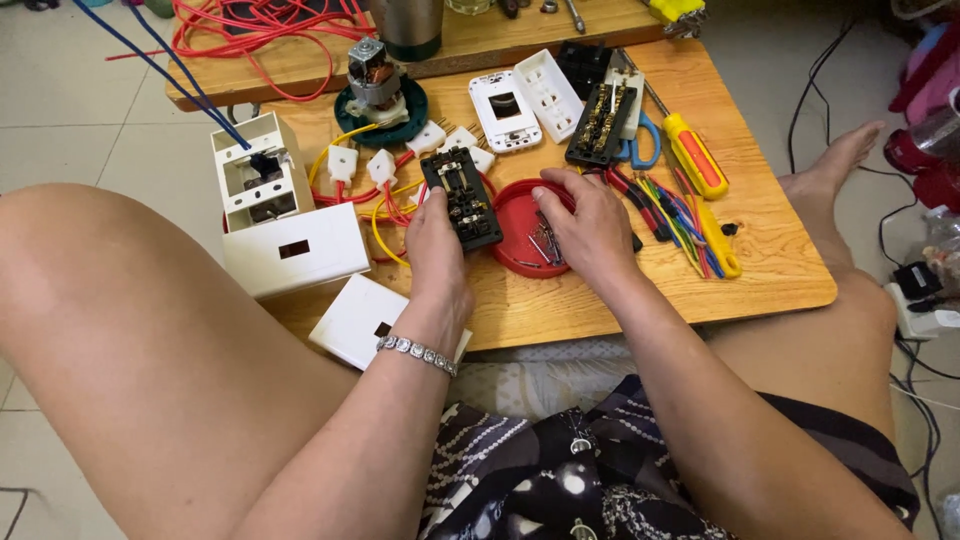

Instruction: The person sits on the floor with a wooden board on their lap and repairs electrical wall sockets and switches. They hold a black socket body, unscrew and remove screws into a red lid, separate white plastic outlet covers, and reassemble the components by hand.

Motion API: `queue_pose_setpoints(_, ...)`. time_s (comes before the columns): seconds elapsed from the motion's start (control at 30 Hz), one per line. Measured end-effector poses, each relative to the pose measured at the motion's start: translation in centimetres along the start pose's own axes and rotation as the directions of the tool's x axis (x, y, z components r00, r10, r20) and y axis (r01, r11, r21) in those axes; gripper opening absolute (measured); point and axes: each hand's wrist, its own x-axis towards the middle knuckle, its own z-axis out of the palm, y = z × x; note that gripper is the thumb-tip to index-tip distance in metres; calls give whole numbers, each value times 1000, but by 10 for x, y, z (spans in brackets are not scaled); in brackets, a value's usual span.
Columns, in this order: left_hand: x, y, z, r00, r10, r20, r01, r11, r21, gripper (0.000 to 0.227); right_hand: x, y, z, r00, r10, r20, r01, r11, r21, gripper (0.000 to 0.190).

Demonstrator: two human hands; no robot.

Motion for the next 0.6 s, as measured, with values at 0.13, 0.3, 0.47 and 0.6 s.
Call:
queue_pose_setpoints(0.13,5,-1,0,1000,-5,7,5,1000,-14,41,-2,-5,-1,1000,6,-11,-6,1000,7,30)
queue_pose_setpoints(0.3,6,3,3,1000,-7,11,7,1000,-25,39,-1,-1,-6,999,-32,-5,32,999,-8,27)
queue_pose_setpoints(0.47,6,2,3,1000,-12,10,12,998,-68,41,-1,1,-8,999,-40,-20,39,998,-52,29)
queue_pose_setpoints(0.6,-2,9,8,1000,-17,4,18,996,-83,41,0,-5,-12,995,99,-32,-102,989,-103,29)
